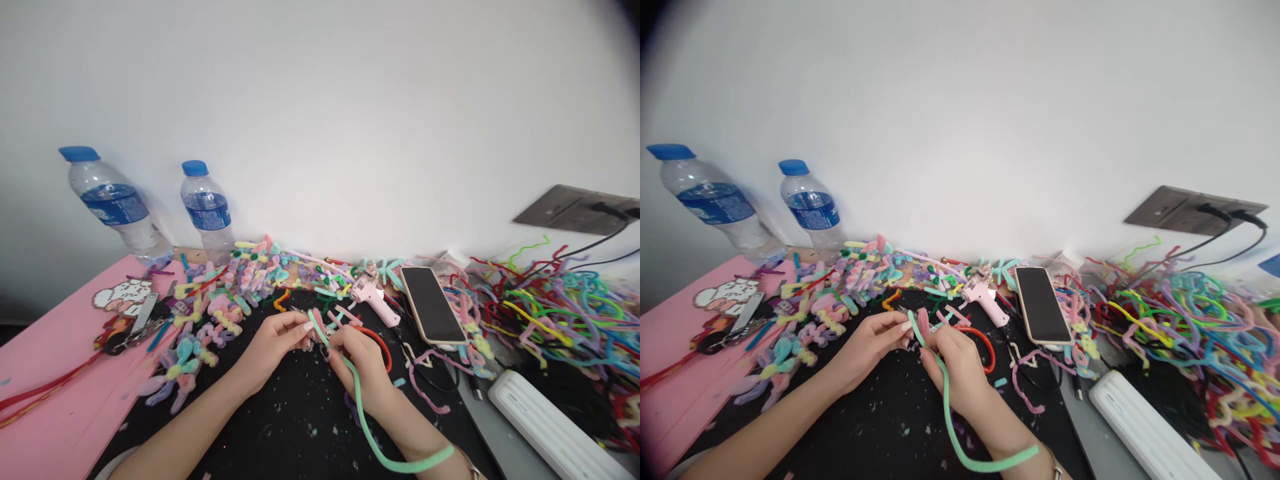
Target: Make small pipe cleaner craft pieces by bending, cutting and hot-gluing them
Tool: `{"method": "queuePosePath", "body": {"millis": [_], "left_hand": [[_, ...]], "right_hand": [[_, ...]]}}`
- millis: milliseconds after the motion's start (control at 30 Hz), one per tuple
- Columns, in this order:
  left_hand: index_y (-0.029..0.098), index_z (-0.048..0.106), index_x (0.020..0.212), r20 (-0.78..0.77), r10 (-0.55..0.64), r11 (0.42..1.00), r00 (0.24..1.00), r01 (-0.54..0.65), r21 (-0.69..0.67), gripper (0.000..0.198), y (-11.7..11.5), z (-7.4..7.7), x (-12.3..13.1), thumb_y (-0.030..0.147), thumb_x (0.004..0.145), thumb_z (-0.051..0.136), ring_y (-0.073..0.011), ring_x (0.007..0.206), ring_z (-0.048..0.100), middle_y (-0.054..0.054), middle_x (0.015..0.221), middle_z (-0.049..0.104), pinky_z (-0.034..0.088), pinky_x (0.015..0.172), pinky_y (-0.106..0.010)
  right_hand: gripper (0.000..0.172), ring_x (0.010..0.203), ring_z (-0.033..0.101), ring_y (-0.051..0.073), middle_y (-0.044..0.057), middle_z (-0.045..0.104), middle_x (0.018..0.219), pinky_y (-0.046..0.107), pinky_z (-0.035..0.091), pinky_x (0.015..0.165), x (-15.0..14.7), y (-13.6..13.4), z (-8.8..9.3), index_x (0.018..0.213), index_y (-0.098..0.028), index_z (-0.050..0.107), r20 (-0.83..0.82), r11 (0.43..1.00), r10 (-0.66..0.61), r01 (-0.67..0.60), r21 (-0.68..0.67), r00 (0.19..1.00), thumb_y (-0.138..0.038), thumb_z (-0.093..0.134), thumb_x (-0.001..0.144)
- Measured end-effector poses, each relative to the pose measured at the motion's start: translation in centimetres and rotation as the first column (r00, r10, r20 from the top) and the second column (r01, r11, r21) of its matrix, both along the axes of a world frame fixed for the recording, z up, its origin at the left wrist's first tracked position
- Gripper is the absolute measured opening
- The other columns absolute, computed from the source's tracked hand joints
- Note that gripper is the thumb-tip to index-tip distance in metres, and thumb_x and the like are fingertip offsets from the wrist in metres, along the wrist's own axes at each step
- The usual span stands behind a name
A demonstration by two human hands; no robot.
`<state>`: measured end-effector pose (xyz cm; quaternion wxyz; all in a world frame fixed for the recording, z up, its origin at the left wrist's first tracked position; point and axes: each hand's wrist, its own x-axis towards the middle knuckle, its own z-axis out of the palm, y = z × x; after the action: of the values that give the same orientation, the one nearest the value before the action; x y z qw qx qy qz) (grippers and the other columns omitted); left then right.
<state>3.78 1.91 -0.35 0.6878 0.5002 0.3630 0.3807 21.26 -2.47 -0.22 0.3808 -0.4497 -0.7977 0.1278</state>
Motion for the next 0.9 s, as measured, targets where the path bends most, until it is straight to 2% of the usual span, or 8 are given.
{"method": "queuePosePath", "body": {"millis": [100,333,500,767,900], "left_hand": [[0.014,0.067,0.076,0.032,-0.003,0.999,0.999,0.005,-0.050,0.018,-0.04,-0.15,0.01,0.030,0.080,0.061,-0.0124,0.066,0.049,-0.001,0.069,0.055,0.040,0.064,-0.024],[0.013,0.068,0.075,0.075,-0.020,0.997,0.997,0.026,-0.078,0.019,-0.09,-0.14,0.02,0.030,0.079,0.062,-0.0110,0.064,0.046,0.000,0.066,0.054,0.039,0.063,-0.023],[0.013,0.069,0.074,0.063,0.005,0.996,0.998,0.000,-0.084,0.019,-0.15,-0.03,0.18,0.032,0.077,0.063,-0.0118,0.064,0.046,-0.001,0.067,0.055,0.040,0.063,-0.024],[0.014,0.068,0.075,0.018,0.009,1.000,1.000,-0.009,-0.029,0.018,-0.11,-0.28,0.12,0.031,0.078,0.062,-0.0122,0.064,0.047,0.000,0.067,0.056,0.039,0.064,-0.024],[0.014,0.066,0.076,-0.020,-0.038,0.999,0.999,0.038,0.021,0.018,-0.12,-0.35,0.01,0.030,0.080,0.060,-0.0130,0.066,0.048,-0.001,0.068,0.056,0.039,0.064,-0.024]], "right_hand": [[0.012,0.057,0.045,0.012,0.000,0.047,0.064,0.023,0.036,0.055,0.02,0.02,-0.05,0.075,-0.019,0.047,0.033,1.000,0.010,-0.011,0.022,0.999,-0.018,0.045,0.087],[0.013,0.064,0.050,0.014,0.004,0.055,0.071,0.026,0.040,0.061,0.16,0.05,-0.18,0.079,-0.018,0.051,0.144,0.999,0.039,-0.042,0.019,0.989,-0.017,0.043,0.089],[0.016,0.063,0.052,0.015,0.005,0.058,0.070,0.027,0.042,0.060,0.06,-0.02,-0.11,0.078,-0.016,0.054,0.178,0.998,0.036,-0.043,0.037,0.983,-0.017,0.043,0.090],[0.011,0.062,0.050,0.014,0.003,0.057,0.069,0.026,0.042,0.058,0.08,-0.05,-0.12,0.079,-0.018,0.051,0.100,0.998,0.043,-0.047,0.039,0.994,-0.019,0.046,0.089],[0.011,0.061,0.051,0.014,0.003,0.057,0.069,0.026,0.042,0.058,0.04,-0.29,0.14,0.079,-0.020,0.050,0.030,0.998,0.054,-0.055,0.033,0.998,-0.018,0.046,0.088]]}}
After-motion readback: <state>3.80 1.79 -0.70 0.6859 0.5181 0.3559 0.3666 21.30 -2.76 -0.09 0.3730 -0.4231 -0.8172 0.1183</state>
